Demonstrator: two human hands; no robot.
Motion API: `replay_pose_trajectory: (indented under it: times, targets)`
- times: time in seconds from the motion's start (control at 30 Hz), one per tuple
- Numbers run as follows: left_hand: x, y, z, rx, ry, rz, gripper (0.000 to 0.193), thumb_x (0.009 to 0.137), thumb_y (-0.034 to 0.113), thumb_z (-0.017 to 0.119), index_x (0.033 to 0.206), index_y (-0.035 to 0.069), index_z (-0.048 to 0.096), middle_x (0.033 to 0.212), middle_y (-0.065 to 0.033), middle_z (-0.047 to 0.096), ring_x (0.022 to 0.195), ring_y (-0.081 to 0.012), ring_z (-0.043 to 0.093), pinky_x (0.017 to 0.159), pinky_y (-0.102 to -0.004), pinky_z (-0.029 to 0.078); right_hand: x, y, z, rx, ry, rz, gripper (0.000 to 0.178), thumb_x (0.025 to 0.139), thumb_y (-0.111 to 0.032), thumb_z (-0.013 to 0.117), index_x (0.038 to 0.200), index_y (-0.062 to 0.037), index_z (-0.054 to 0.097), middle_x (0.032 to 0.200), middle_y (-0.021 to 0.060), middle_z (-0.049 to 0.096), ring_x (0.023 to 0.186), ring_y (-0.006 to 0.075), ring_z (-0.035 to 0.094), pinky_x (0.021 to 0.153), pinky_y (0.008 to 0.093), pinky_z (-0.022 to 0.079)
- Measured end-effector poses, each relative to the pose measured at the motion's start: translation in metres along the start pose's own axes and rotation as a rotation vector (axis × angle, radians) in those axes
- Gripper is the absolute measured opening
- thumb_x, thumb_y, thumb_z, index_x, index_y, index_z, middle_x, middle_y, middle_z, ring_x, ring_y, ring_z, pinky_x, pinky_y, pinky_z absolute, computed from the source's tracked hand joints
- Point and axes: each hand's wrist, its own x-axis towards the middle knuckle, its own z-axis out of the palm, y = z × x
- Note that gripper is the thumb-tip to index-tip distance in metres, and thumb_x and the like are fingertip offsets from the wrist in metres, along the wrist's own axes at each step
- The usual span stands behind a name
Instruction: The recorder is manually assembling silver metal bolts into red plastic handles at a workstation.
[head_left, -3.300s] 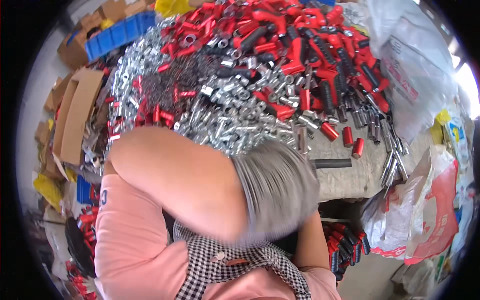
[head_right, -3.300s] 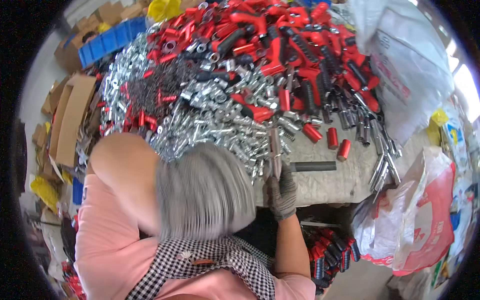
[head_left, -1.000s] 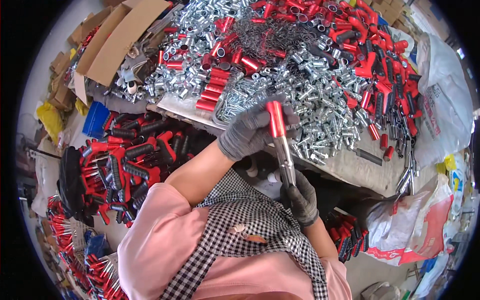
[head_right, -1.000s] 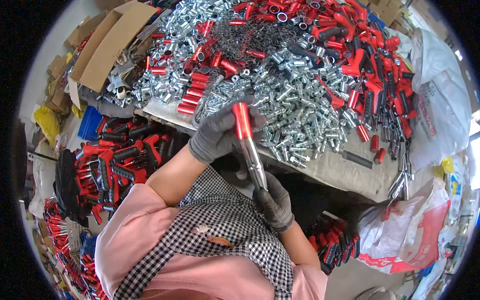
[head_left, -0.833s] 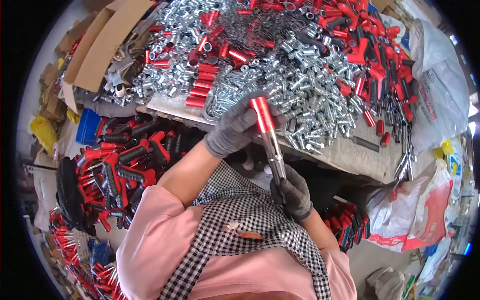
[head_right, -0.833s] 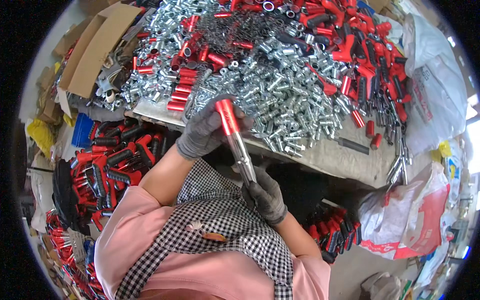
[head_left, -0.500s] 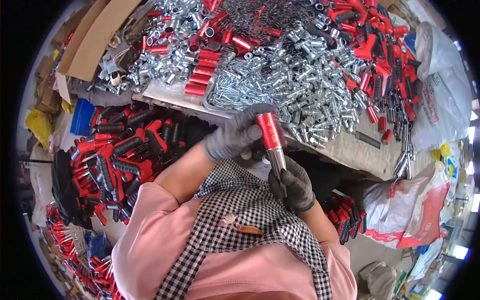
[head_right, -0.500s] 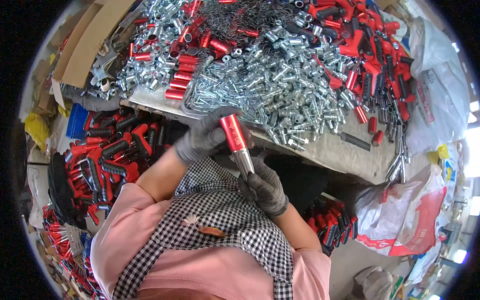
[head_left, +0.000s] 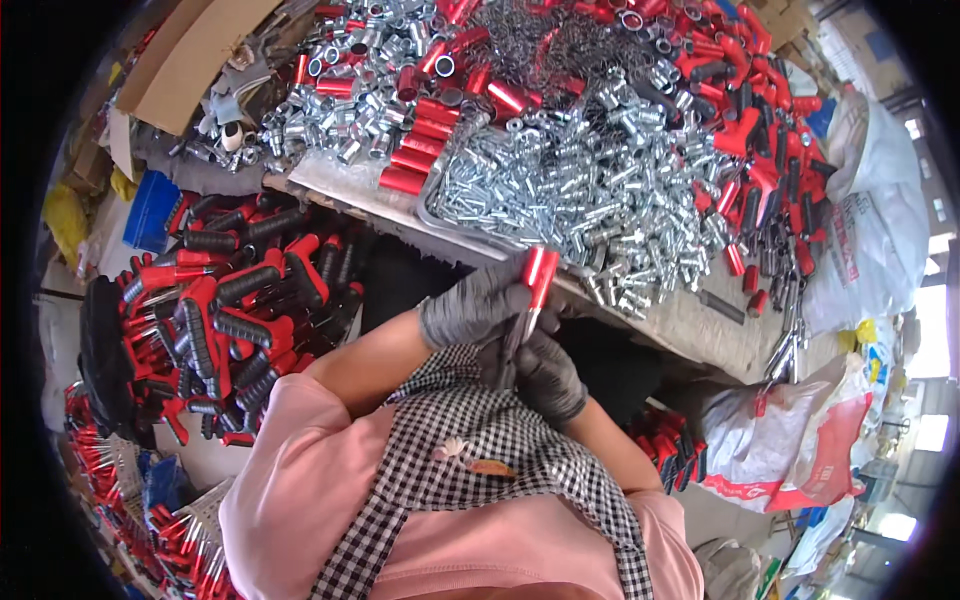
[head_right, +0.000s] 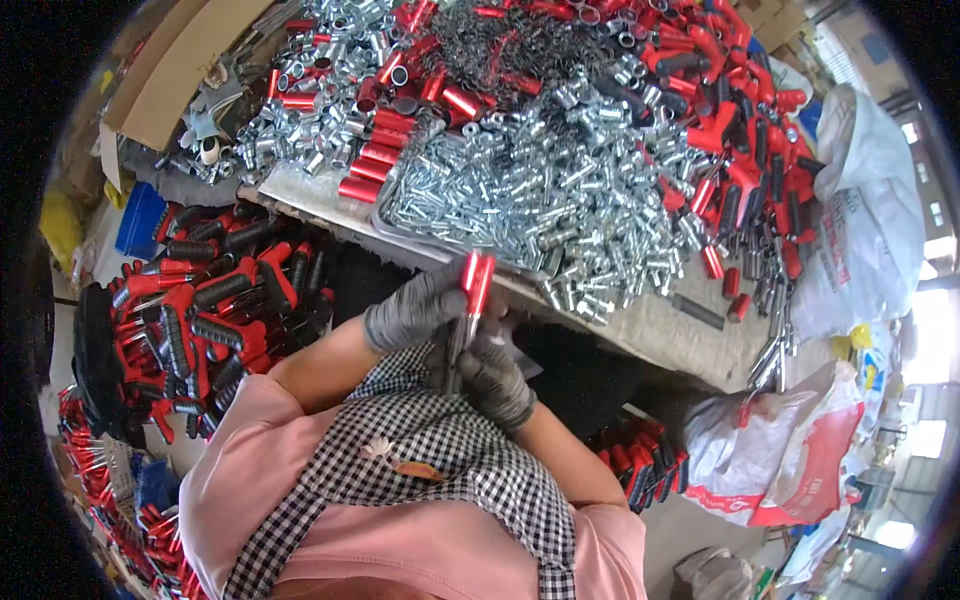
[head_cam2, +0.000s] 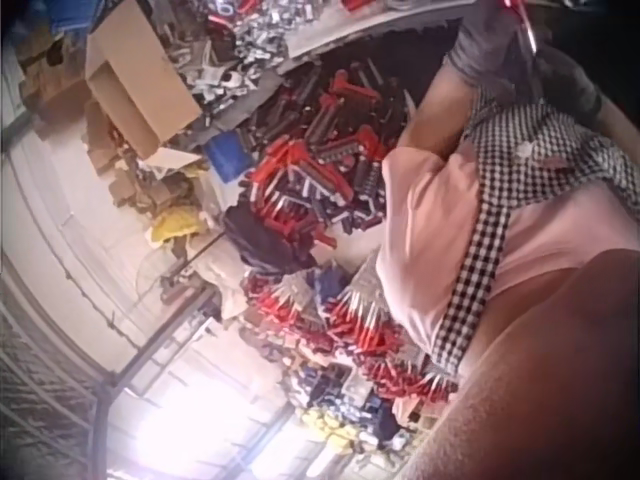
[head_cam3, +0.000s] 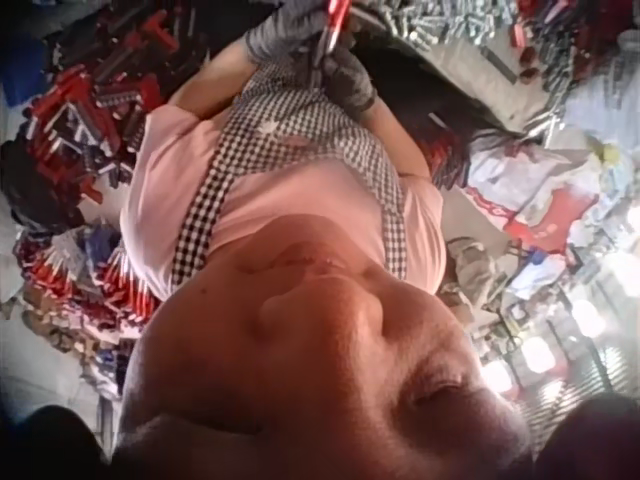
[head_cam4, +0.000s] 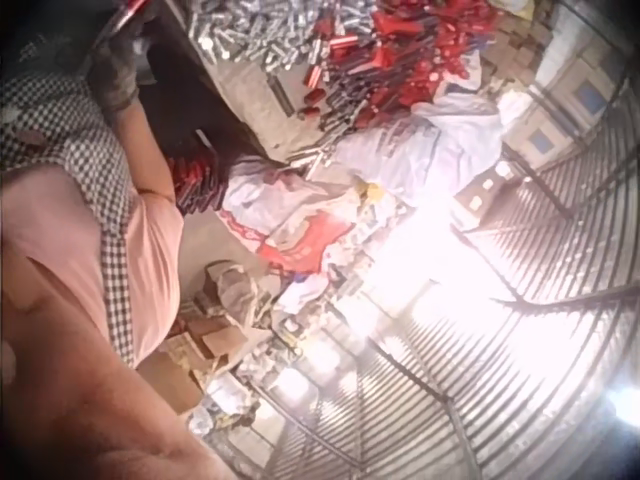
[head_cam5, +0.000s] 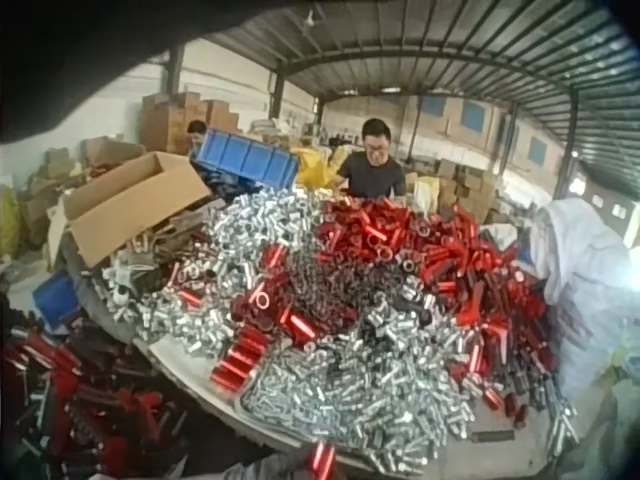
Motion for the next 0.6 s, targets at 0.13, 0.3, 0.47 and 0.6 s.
replay_pose_trajectory:
  times: [0.13, 0.3, 0.47, 0.6]
  targets:
    - [-0.019, -0.011, -0.006, 0.163, -0.063, -0.102, 0.051, 0.097, 0.022, 0.049, 0.143, 0.005, 0.031, 0.118, -0.0094, 0.058, 0.108, -0.0182, 0.055, 0.097, -0.0341, 0.042, -0.002, 0.012, -0.015, -0.249, -0.09, 0.113, 0.046, 0.09, -0.034, 0.06, 0.122, -0.0026, 0.051, 0.118, 0.0112, 0.056, 0.106, 0.0241, 0.055, 0.091, 0.0365, 0.045]
    - [-0.041, -0.038, -0.005, 0.046, 0.0, -0.105, 0.051, 0.096, 0.023, 0.05, 0.142, 0.009, 0.033, 0.109, -0.0068, 0.059, 0.1, -0.0151, 0.057, 0.087, -0.0303, 0.047, 0.003, -0.061, -0.017, -1.459, -0.275, 0.421, 0.037, 0.088, -0.018, 0.06, 0.119, 0.0003, 0.056, 0.105, 0.0128, 0.063, 0.099, 0.0197, 0.061, 0.086, 0.0355, 0.047]
    - [-0.036, -0.043, 0.005, -0.047, -0.089, -0.218, 0.054, 0.093, 0.034, 0.056, 0.135, 0.005, 0.039, 0.092, -0.0106, 0.062, 0.075, -0.0161, 0.063, 0.064, -0.0274, 0.05, 0.014, -0.103, -0.008, -1.019, 0.014, -0.073, 0.041, 0.082, -0.016, 0.064, 0.121, -0.0047, 0.055, 0.107, 0.0137, 0.061, 0.099, 0.0278, 0.06, 0.087, 0.0373, 0.048]
    - [-0.02, -0.037, 0.01, 0.527, 0.013, -0.143, 0.063, 0.083, 0.041, 0.068, 0.127, 0.002, 0.047, 0.086, -0.0126, 0.063, 0.074, -0.0169, 0.064, 0.062, -0.0305, 0.05, 0.028, -0.118, 0.001, -1.491, -0.196, -0.236, 0.043, 0.077, -0.013, 0.07, 0.118, -0.0073, 0.057, 0.113, 0.0143, 0.059, 0.105, 0.0322, 0.058, 0.089, 0.0385, 0.047]
